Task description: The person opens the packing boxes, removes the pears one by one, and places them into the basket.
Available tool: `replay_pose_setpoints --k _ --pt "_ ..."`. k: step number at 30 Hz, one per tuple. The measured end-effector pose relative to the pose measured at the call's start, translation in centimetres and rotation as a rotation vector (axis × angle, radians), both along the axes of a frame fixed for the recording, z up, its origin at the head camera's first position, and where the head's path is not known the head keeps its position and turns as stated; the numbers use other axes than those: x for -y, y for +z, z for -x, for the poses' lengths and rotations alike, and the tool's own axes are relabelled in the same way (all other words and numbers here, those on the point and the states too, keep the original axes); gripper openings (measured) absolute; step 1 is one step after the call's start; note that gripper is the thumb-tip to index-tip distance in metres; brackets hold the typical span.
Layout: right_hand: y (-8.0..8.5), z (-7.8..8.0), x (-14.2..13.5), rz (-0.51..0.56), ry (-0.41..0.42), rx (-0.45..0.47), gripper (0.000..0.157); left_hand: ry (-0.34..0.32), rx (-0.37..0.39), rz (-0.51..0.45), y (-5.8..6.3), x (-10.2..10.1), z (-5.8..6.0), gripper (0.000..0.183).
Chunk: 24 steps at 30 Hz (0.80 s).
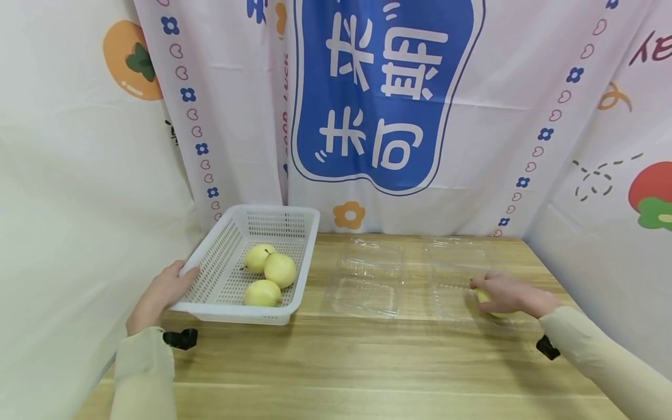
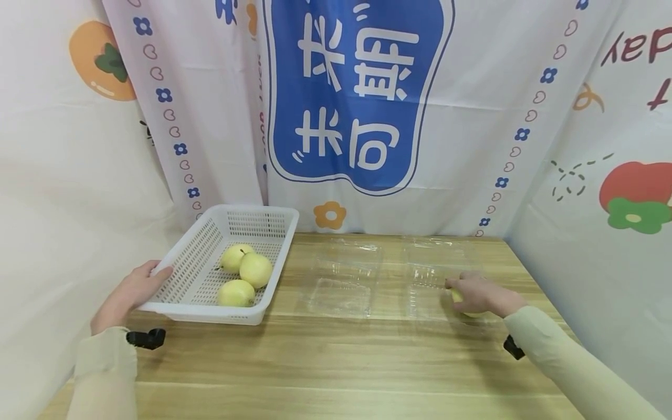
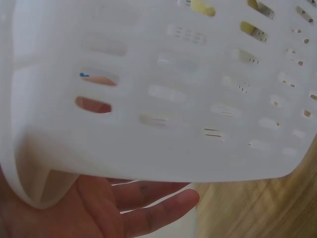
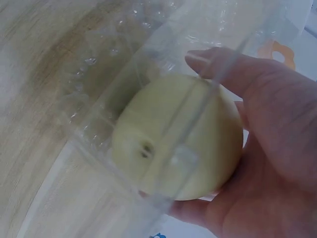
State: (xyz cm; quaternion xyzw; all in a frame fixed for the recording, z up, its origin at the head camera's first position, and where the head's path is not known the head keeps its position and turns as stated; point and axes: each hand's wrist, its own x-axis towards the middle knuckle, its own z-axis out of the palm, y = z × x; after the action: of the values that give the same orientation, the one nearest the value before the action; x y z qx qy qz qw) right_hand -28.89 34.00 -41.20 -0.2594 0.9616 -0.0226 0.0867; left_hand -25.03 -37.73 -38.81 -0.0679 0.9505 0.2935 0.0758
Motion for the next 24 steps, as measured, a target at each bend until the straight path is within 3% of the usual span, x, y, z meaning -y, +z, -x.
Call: replay_pose_setpoints --k 4,14,24 --pt "-0.21 0.01 -0.02 -0.008 -0.005 0.011 0.052 0.001 0.005 0.008 -0.21 0.09 0.07 0.079" --pt "-0.64 0.24 0.47 -0.05 0.072 -0.097 0.039 -0.005 0.003 -0.001 -0.36 0.21 0.14 0.08" --pt "-0.7 0.92 0.52 -0.042 0.042 -0.049 0.03 -0.005 0.009 -0.005 -0.21 0.23 0.32 0.081"
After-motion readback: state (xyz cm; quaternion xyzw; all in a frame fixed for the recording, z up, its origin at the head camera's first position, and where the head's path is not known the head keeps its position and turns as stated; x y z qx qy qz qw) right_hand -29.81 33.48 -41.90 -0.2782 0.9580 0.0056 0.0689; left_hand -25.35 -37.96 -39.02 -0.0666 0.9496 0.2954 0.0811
